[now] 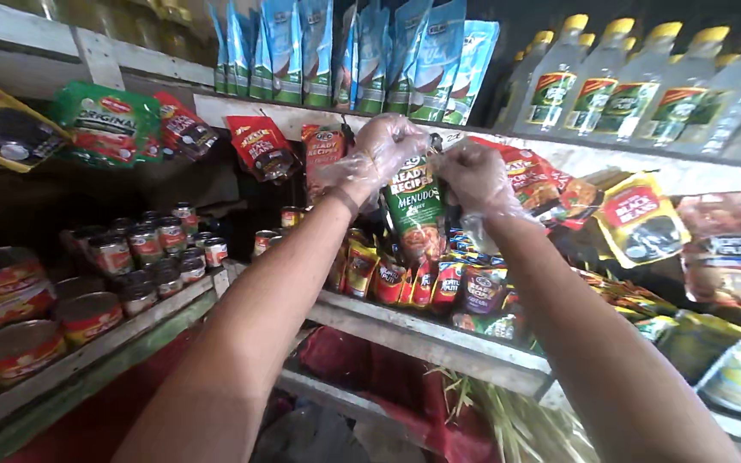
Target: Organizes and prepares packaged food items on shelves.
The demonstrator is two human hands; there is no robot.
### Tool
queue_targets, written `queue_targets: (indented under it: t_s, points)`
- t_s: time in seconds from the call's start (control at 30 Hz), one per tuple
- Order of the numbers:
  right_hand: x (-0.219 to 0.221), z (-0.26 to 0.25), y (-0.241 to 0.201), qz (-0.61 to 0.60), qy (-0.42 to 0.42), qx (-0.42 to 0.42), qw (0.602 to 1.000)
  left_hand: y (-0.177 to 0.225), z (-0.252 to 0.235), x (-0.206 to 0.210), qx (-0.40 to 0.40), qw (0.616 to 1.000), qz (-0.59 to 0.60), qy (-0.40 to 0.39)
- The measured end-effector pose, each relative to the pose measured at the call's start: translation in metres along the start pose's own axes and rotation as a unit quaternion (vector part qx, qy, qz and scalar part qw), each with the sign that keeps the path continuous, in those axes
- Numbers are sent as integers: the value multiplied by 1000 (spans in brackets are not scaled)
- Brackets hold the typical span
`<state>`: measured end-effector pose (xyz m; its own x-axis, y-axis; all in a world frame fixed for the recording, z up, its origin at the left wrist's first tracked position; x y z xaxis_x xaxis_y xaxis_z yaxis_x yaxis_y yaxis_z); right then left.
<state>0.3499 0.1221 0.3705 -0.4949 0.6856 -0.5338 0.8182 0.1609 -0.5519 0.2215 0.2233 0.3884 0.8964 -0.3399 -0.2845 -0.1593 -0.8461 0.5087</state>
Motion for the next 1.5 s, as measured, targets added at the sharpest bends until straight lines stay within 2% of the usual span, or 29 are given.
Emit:
queue_targets:
  t_s: [0.1,0.27,0.67,0.93,1.23,1.37,1.5]
  points:
    - [6,-29,10,124,12,56,991,-29,-30,19,-42,998,-43,3]
    - [20,-48,13,240,24,107,965,-58,-40,41,-80,994,-73,11]
    - [27,-52,16,218,79,136,963,-73,-44,45,-49,998,-12,29]
    - [27,-52,16,210,96,176,957,-71,-49,49,-96,994,-50,13]
    - [29,-58,24,205,111,172,957,-67,-55,51,-96,993,-67,4]
    - [30,-58,23,207,114,186,954,-62,-59,51,-120,985,-121,-23]
    - [32,-56,26,207,119,175,955,-64,-56,49,-82,991,-96,-40]
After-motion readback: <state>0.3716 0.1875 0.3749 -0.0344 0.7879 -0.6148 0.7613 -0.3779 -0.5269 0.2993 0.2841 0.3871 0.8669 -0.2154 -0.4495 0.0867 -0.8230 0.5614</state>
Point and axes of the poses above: each hand's wrist, its own z-axis away from the middle knuckle, its own x-axis out of the palm, y = z × x, the point moved 6 cm from there along -z, towards the middle knuckle, and after that the axes turned 6 degrees about z, right-handed, at the moved point
